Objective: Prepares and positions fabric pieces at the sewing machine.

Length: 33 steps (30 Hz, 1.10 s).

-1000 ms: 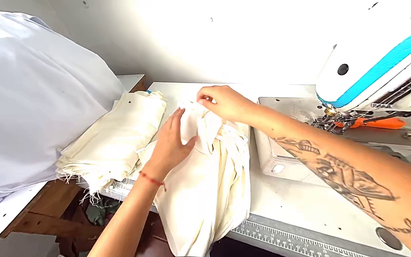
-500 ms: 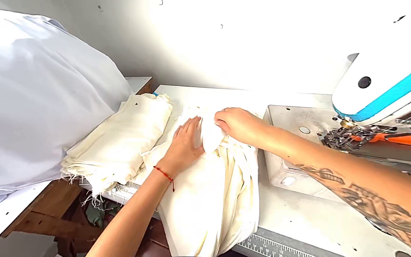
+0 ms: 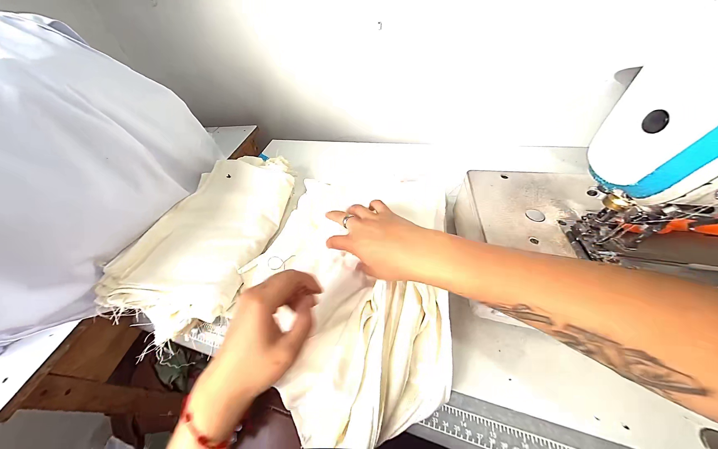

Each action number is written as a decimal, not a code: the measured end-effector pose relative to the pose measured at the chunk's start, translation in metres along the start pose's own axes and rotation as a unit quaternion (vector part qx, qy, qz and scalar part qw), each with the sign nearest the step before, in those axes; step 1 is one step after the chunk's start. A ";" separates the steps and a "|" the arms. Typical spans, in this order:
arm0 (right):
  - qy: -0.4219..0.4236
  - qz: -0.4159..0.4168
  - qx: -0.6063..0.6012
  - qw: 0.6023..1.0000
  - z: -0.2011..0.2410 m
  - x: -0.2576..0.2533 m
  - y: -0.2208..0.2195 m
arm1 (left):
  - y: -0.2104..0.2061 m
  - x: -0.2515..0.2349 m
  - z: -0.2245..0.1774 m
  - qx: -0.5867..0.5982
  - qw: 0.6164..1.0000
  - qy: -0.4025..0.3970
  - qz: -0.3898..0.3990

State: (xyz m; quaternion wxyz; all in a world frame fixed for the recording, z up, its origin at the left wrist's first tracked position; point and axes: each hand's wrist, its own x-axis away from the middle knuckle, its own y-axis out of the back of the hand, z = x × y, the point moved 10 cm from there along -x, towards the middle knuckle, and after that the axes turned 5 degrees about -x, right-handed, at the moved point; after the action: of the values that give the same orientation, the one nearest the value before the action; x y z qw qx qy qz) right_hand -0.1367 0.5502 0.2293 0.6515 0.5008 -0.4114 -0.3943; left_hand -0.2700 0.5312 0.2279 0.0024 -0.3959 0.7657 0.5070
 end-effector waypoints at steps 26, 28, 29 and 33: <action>-0.292 0.166 0.032 0.941 -0.042 0.067 -0.030 | -0.086 -0.137 0.052 -0.130 0.949 0.109 0.265; -0.251 0.205 0.016 0.946 -0.017 0.082 -0.040 | -0.095 -0.134 0.037 -0.194 0.931 0.142 0.273; -0.230 0.218 0.010 0.948 -0.011 0.087 -0.045 | -0.099 -0.129 0.026 -0.227 0.926 0.146 0.266; -0.170 0.195 0.016 0.966 -0.009 0.095 -0.043 | -0.092 -0.117 -0.005 -0.201 0.969 0.034 0.142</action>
State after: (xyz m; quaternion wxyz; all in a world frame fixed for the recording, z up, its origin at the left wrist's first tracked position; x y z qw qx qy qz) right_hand -0.0993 0.4575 0.1992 0.6281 0.3466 -0.6125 -0.3321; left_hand -0.1319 0.5818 0.2064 -0.1757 -0.2921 0.6960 0.6320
